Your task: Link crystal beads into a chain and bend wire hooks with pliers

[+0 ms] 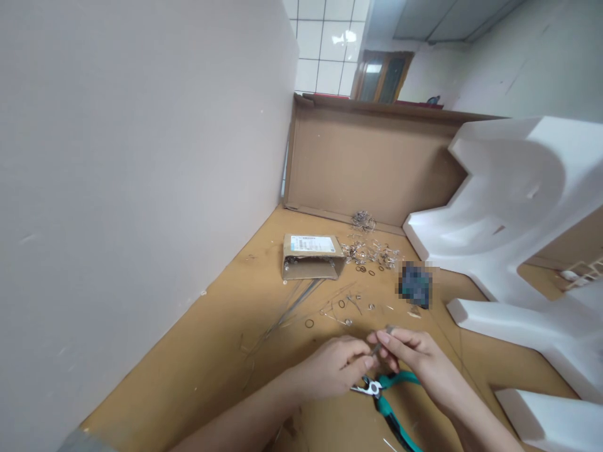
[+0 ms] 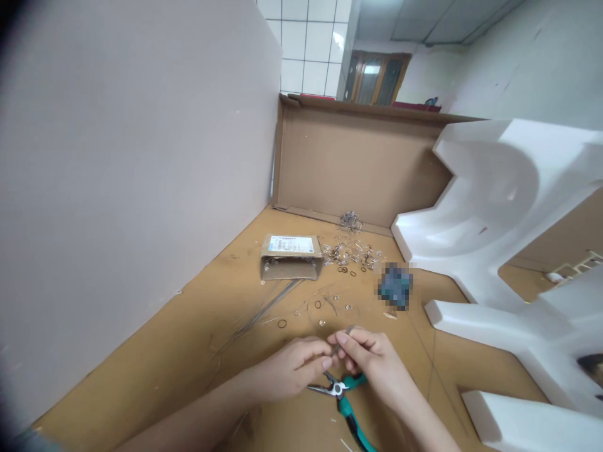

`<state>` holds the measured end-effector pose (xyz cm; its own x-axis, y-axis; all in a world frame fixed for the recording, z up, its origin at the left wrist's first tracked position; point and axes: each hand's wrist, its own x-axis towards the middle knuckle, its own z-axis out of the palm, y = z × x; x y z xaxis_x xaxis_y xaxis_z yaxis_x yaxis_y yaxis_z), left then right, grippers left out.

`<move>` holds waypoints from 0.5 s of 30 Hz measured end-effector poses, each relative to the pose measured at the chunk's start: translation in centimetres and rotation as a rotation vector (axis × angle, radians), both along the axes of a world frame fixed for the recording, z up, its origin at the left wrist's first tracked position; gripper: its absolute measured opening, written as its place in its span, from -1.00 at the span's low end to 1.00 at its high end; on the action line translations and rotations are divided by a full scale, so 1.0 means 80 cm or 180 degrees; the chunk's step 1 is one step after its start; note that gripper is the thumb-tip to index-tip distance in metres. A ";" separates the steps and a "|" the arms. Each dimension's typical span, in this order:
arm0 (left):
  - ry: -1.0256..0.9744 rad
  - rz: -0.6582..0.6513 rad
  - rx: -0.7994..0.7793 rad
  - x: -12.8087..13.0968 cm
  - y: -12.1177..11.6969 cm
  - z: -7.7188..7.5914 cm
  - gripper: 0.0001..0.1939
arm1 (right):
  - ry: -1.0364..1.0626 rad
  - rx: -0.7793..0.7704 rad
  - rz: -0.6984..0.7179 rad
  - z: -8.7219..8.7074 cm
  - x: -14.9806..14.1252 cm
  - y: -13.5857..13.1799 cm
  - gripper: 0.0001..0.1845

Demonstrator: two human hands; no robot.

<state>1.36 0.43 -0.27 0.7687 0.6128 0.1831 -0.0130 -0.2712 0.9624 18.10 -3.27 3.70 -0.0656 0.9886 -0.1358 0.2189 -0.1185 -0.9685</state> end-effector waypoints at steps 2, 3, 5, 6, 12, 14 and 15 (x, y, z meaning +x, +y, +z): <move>-0.0462 -0.0156 -0.0708 0.005 0.001 -0.001 -0.68 | 0.0063 0.0036 0.0180 -0.001 -0.003 -0.001 -0.55; -0.0587 -0.0264 -0.1106 0.007 0.002 -0.003 -0.64 | 0.0117 0.0026 0.0277 -0.001 -0.006 -0.002 -0.54; -0.0677 -0.0421 -0.1735 0.011 0.004 -0.008 -0.59 | 0.0242 -0.0064 0.0405 -0.002 -0.011 -0.003 -0.54; -0.0692 -0.0457 -0.1931 0.012 0.005 -0.010 -0.59 | 0.0280 -0.0114 0.0406 -0.003 -0.014 -0.003 -0.54; -0.0748 -0.0285 -0.1993 0.013 0.008 -0.016 -0.64 | 0.0110 -0.0036 0.0235 -0.010 -0.016 0.002 -0.60; -0.0700 -0.0176 -0.1912 0.013 0.008 -0.015 -0.65 | -0.0290 -0.0012 0.0269 -0.010 -0.005 -0.001 -0.57; -0.0664 -0.0118 -0.1893 0.012 0.008 -0.015 -0.65 | -0.0603 0.0025 0.0275 -0.011 0.002 -0.005 -0.54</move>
